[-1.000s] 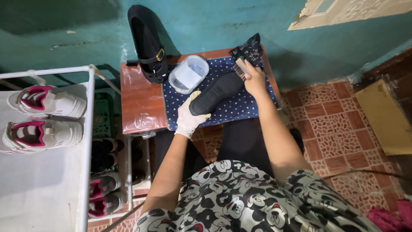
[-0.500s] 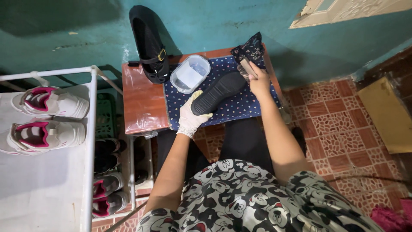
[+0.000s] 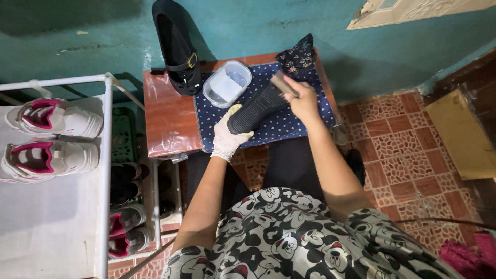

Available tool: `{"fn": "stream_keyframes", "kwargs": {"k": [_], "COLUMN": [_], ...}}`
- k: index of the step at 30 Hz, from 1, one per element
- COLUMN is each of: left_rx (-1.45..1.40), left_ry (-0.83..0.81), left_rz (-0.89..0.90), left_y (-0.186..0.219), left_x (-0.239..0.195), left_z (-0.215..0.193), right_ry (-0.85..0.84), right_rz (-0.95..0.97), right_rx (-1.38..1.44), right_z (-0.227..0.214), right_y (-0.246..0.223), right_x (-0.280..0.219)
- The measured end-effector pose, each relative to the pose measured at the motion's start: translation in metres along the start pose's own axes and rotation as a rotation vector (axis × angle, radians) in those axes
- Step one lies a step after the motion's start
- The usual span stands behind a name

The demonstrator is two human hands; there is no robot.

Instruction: The person cleans a black shoe by scrubbing the sole and upper with a brush. They dip the brush into a container of liquid and continue scrubbing different parts of the shoe, including the buckle area.

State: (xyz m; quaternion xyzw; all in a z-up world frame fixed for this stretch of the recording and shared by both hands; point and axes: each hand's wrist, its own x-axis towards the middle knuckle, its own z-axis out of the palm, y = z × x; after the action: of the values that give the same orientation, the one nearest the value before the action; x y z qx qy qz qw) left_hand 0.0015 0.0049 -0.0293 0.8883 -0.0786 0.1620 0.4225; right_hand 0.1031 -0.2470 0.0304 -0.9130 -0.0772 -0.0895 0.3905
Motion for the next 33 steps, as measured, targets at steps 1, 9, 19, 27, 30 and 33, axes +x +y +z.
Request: {"fn": "stream_keyframes", "kwargs": {"k": [1, 9, 19, 27, 30, 33], "left_rx": [-0.001, 0.305, -0.423, 0.194, 0.047, 0.194], "left_ry": [-0.003, -0.186, 0.077, -0.07, -0.036, -0.097], "left_rz": [-0.001, -0.056, -0.143, -0.009, -0.065, -0.047], "left_y": [-0.001, 0.0, 0.027, -0.019, -0.023, -0.008], "left_x": [0.0, 0.005, 0.005, 0.001, 0.0, 0.003], "left_z": [0.002, -0.004, -0.02, 0.007, 0.014, 0.005], "right_ry": [-0.001, -0.064, -0.043, 0.143, 0.136, 0.114], "right_rz": [0.003, -0.069, 0.207, 0.199, 0.056, 0.159], "right_rx": [0.0, -0.282, -0.002, 0.055, 0.06, 0.101], "right_z": [0.002, -0.006, -0.002, 0.012, 0.023, 0.017], "right_y": [-0.004, 0.0, -0.036, -0.025, -0.045, -0.008], "right_x": [-0.003, 0.006, -0.006, 0.033, 0.023, 0.042]}}
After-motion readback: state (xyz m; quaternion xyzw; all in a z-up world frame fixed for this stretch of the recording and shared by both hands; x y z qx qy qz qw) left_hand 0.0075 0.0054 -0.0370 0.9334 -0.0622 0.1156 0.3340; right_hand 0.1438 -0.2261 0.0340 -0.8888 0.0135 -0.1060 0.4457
